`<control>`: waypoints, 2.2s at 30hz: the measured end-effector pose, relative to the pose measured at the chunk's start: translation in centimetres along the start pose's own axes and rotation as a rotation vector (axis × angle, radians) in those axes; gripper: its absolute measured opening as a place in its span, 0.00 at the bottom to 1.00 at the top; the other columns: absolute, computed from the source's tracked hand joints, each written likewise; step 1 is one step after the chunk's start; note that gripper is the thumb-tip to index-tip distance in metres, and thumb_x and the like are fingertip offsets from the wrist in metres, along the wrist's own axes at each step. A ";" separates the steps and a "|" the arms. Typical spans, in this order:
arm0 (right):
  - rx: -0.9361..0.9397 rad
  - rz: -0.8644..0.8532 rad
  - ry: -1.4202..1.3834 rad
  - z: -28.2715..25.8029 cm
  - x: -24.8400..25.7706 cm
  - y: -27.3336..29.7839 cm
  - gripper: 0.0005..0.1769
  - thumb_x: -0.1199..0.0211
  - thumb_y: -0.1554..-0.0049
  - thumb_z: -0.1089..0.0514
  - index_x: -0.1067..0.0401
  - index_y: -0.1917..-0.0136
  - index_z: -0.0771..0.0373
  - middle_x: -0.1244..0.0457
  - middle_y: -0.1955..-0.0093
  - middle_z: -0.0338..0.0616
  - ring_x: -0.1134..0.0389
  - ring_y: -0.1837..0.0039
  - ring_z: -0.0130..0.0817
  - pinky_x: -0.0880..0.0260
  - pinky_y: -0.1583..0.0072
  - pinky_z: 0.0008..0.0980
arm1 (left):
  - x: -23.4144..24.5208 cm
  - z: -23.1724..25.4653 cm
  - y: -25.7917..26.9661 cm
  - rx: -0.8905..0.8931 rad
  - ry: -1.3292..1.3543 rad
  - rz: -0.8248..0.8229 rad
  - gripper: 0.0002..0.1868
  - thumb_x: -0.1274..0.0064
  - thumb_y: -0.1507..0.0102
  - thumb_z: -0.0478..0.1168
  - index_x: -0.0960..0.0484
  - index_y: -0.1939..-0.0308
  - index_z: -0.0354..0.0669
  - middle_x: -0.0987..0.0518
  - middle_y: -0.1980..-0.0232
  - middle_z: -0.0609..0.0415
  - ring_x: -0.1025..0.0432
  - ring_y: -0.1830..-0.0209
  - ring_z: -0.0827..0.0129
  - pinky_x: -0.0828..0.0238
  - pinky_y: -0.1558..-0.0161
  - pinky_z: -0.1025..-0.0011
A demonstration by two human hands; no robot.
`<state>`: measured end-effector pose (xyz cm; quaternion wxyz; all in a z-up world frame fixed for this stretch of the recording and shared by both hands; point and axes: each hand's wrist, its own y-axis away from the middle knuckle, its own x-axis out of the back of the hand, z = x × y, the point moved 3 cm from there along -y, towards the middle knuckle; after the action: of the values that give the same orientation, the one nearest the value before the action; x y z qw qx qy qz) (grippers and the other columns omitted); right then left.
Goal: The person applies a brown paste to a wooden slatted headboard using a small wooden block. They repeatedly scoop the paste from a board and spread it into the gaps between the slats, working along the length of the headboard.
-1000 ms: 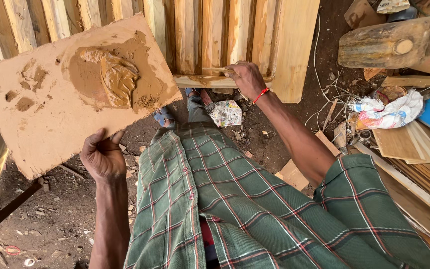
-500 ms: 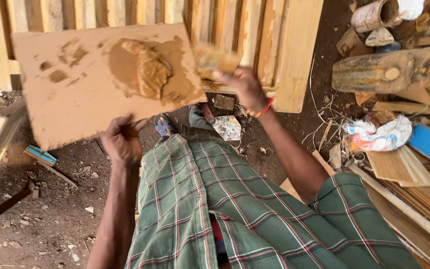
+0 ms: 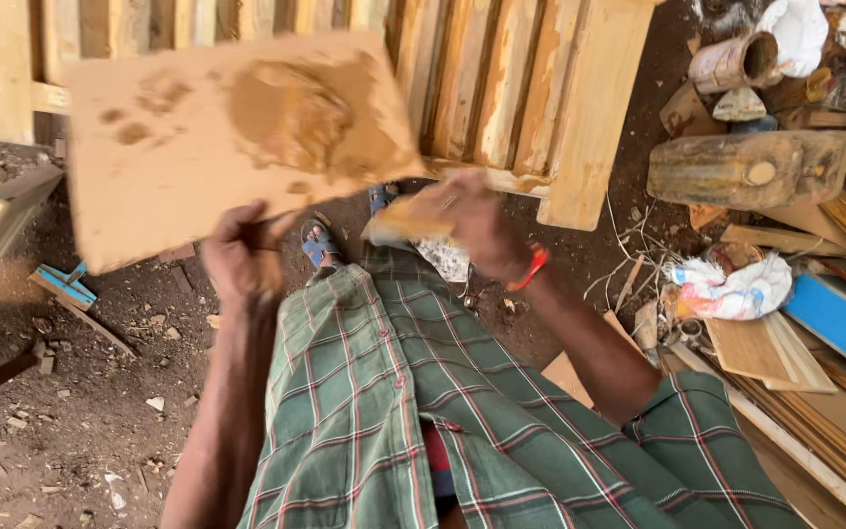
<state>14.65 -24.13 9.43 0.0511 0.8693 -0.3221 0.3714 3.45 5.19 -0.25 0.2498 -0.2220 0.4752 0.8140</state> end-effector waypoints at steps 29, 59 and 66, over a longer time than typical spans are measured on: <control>-0.876 0.063 0.054 25.8 -4.2 1.4 0.22 0.23 0.42 0.50 0.22 0.66 0.71 0.37 0.73 0.47 0.43 0.73 0.32 0.40 0.68 0.38 | 5.9 2.0 -1.2 -0.239 0.008 0.111 0.05 0.47 0.34 0.28 0.17 0.64 0.31 0.17 0.62 0.43 0.18 0.59 0.59 0.12 0.47 0.45; -0.845 0.872 -0.642 17.2 -3.6 10.3 0.17 0.26 0.46 0.61 0.22 0.45 0.71 0.30 0.45 0.60 0.29 0.47 0.37 0.28 0.43 0.32 | 5.2 4.3 -2.8 -0.211 -0.064 0.008 0.06 0.49 0.32 0.28 0.17 0.63 0.30 0.17 0.62 0.41 0.17 0.60 0.55 0.11 0.52 0.51; -1.030 1.183 -0.804 19.6 -6.2 14.2 0.26 0.28 0.43 0.59 0.34 0.36 0.67 0.31 0.42 0.51 0.26 0.45 0.39 0.19 0.54 0.42 | 6.5 7.5 -2.8 -0.229 -0.064 -0.070 0.07 0.49 0.30 0.28 0.17 0.60 0.29 0.17 0.60 0.41 0.18 0.59 0.56 0.12 0.55 0.55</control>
<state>14.91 -38.52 -10.99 0.1191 0.4939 -0.8405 -0.1883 -0.76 14.30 -2.60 0.2661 -0.2397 0.3627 0.8604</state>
